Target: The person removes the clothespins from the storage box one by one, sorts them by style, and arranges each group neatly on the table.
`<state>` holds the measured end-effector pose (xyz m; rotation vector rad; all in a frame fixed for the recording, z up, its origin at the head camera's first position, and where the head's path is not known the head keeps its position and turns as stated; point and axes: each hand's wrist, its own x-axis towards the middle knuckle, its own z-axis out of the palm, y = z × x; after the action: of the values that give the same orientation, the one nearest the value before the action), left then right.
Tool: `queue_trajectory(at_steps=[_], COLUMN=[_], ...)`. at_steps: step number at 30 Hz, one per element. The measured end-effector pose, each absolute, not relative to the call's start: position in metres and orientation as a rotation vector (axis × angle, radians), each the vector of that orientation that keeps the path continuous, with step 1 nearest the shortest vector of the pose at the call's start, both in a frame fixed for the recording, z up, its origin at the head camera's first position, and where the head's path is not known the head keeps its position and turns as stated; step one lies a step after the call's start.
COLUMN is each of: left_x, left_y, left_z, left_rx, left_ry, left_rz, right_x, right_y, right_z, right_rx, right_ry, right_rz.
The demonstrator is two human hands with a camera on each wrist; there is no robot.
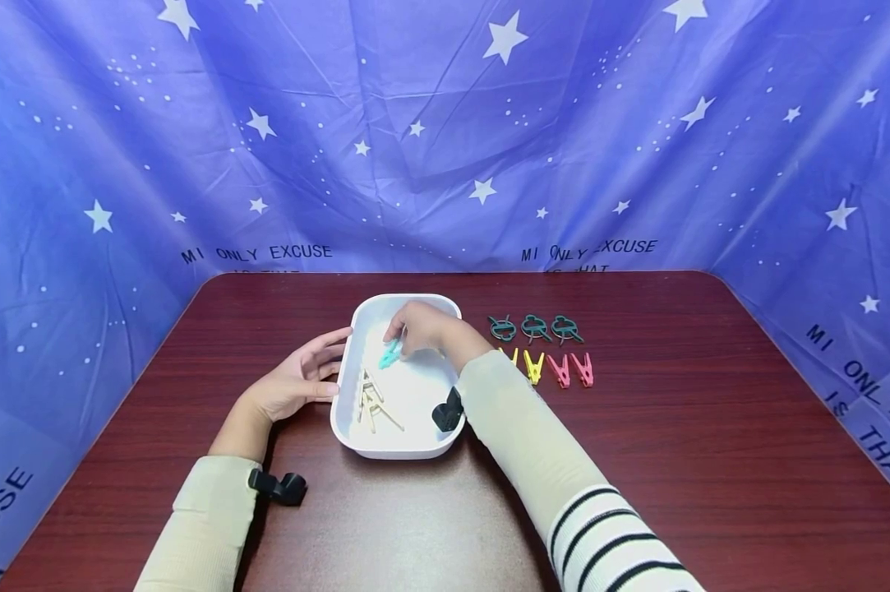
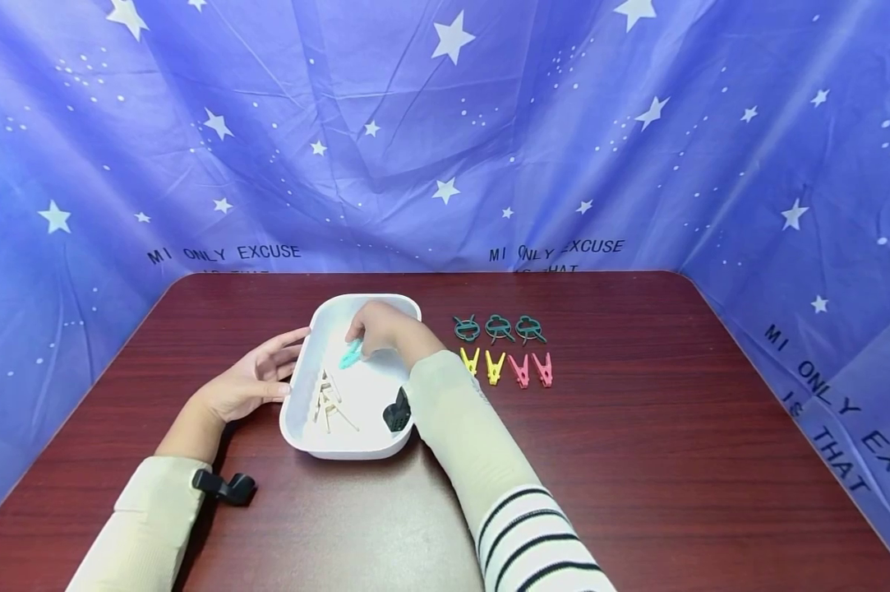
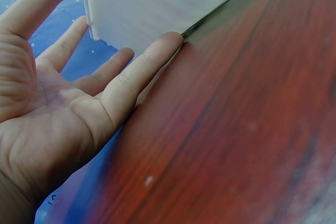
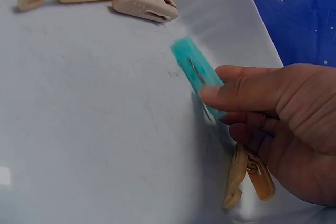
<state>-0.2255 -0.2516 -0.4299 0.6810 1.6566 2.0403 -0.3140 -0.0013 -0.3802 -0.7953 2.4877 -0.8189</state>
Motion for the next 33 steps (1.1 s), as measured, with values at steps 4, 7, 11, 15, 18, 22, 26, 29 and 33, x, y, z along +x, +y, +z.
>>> queue_trajectory(at_steps=[4,7,11,15,18,22,26,29,33], left_x=[-0.225,-0.225,-0.226,-0.227,-0.228,-0.228,-0.227,-0.226,-0.225], left_y=[-0.25,-0.249,-0.248,-0.247,-0.247,-0.248,-0.249,-0.25,-0.252], left_z=[-0.428,-0.426,-0.425,-0.424,-0.424,-0.426,-0.428,-0.429,-0.43], left_rx=[0.674,0.673,0.675,0.683,0.685,0.68,0.67,0.669,0.691], left_ry=[1.662,1.664,1.658,1.657,1.659,1.659,1.663,1.665,1.661], left_rz=[2.037,2.033,2.031,2.028,2.028,2.024,2.023,2.029,2.031], right_x=[-0.316,-0.317,-0.316,-0.314,-0.314,-0.313,-0.311,-0.308,-0.304], right_y=[0.0,0.001,0.002,0.001,0.002,0.006,0.016,0.025,0.037], right_z=[-0.382,-0.382,-0.379,-0.37,-0.36,-0.345,-0.337,-0.335,-0.335], right_rx=[-0.829,-0.825,-0.82,-0.849,-0.914,-0.992,-0.968,-0.927,-0.886], right_ry=[2.492,2.474,2.469,2.496,2.52,2.556,2.578,2.593,2.612], right_rz=[-0.81,-0.839,-0.876,-0.871,-0.832,-0.818,-0.879,-0.931,-0.992])
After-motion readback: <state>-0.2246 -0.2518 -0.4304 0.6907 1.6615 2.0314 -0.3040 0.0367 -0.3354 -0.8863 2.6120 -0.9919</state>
